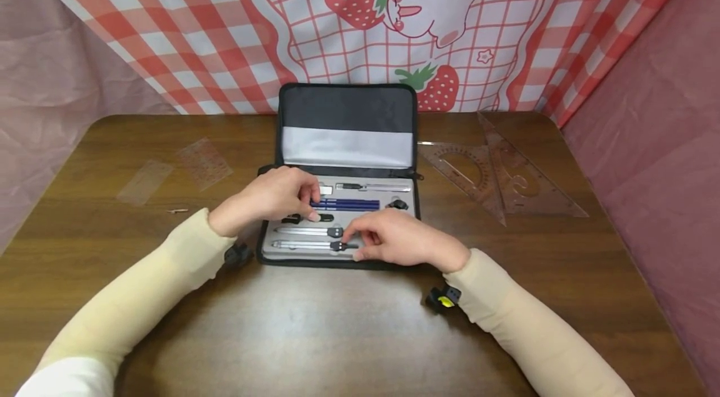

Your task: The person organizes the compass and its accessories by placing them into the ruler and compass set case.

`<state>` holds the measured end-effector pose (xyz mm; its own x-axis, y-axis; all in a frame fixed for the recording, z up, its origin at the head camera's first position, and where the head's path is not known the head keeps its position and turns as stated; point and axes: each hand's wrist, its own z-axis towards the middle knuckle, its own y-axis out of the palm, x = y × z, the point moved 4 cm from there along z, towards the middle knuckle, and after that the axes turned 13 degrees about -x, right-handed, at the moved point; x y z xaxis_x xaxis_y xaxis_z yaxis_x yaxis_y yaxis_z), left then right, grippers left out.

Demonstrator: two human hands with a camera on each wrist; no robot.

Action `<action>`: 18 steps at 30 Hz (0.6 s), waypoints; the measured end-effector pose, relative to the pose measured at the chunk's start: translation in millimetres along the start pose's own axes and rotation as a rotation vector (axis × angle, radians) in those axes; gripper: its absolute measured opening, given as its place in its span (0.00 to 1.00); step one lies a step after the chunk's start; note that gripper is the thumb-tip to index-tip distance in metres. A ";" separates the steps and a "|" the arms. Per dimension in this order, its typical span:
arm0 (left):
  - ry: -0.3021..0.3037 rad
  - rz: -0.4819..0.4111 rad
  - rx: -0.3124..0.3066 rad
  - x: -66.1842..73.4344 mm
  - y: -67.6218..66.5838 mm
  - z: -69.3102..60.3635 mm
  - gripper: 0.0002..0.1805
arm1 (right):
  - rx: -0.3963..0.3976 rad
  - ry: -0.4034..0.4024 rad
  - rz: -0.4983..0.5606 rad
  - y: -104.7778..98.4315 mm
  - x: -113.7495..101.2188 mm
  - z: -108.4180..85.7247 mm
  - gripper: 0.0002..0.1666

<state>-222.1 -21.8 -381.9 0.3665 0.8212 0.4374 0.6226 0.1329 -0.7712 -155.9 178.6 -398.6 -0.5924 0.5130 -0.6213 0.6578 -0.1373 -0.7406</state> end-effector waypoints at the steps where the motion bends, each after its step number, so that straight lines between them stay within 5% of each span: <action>1: 0.010 -0.012 -0.008 0.2 0.4 0.5 0.12 | -0.002 0.002 0.005 0.0 0.1 -0.2 0.16; 7: 0.043 -0.077 -0.033 1.3 3.0 4.2 0.11 | -0.002 -0.018 0.021 1.6 0.6 0.8 0.16; 18: 0.065 -0.007 -0.005 6.2 4.9 7.5 0.15 | 0.000 0.000 0.005 0.0 0.7 -1.3 0.16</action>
<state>-221.9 -11.8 -386.5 0.4061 0.7822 0.4725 0.6290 0.1358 -0.7654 -155.7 180.1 -398.8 -0.5891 0.5123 -0.6249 0.6608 -0.1396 -0.7374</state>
